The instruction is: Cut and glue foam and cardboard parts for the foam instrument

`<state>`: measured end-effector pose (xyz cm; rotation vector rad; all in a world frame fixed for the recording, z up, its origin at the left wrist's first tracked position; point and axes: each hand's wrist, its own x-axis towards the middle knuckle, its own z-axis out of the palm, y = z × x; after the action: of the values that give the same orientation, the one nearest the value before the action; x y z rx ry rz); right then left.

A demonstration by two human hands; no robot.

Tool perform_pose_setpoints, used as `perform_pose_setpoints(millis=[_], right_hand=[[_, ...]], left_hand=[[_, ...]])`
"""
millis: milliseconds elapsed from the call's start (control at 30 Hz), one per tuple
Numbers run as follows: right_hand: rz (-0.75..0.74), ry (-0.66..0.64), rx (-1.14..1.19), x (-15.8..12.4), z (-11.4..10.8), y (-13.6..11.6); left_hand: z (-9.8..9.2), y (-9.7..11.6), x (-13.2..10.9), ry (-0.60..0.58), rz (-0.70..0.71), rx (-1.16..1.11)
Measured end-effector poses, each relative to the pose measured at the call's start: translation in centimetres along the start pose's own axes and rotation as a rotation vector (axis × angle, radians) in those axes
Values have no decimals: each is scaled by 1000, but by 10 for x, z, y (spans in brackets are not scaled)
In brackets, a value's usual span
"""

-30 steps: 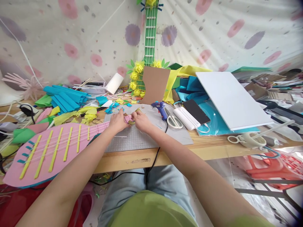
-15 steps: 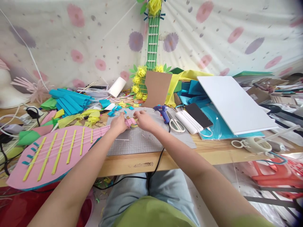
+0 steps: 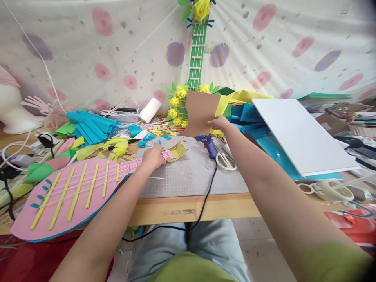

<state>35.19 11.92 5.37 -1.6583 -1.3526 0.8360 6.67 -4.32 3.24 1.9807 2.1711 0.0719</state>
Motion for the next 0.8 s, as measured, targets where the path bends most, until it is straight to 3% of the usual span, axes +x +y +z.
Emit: perform_pose_setpoints(millis=[133, 333, 500, 667, 800], right_hand=[[15, -12, 52, -3, 11, 2], [-257, 132, 86, -7, 0, -33], [-416, 103, 88, -64, 9, -58], [-328, -9, 65, -139, 55, -29], [-262, 18, 93, -164, 81, -3]], left_hand=[[1, -1, 1, 4, 2, -25], [2, -3, 2, 4, 2, -35], [2, -3, 5, -11, 1, -54], [5, -5, 7, -3, 4, -55], [6, -5, 6, 12, 11, -58]])
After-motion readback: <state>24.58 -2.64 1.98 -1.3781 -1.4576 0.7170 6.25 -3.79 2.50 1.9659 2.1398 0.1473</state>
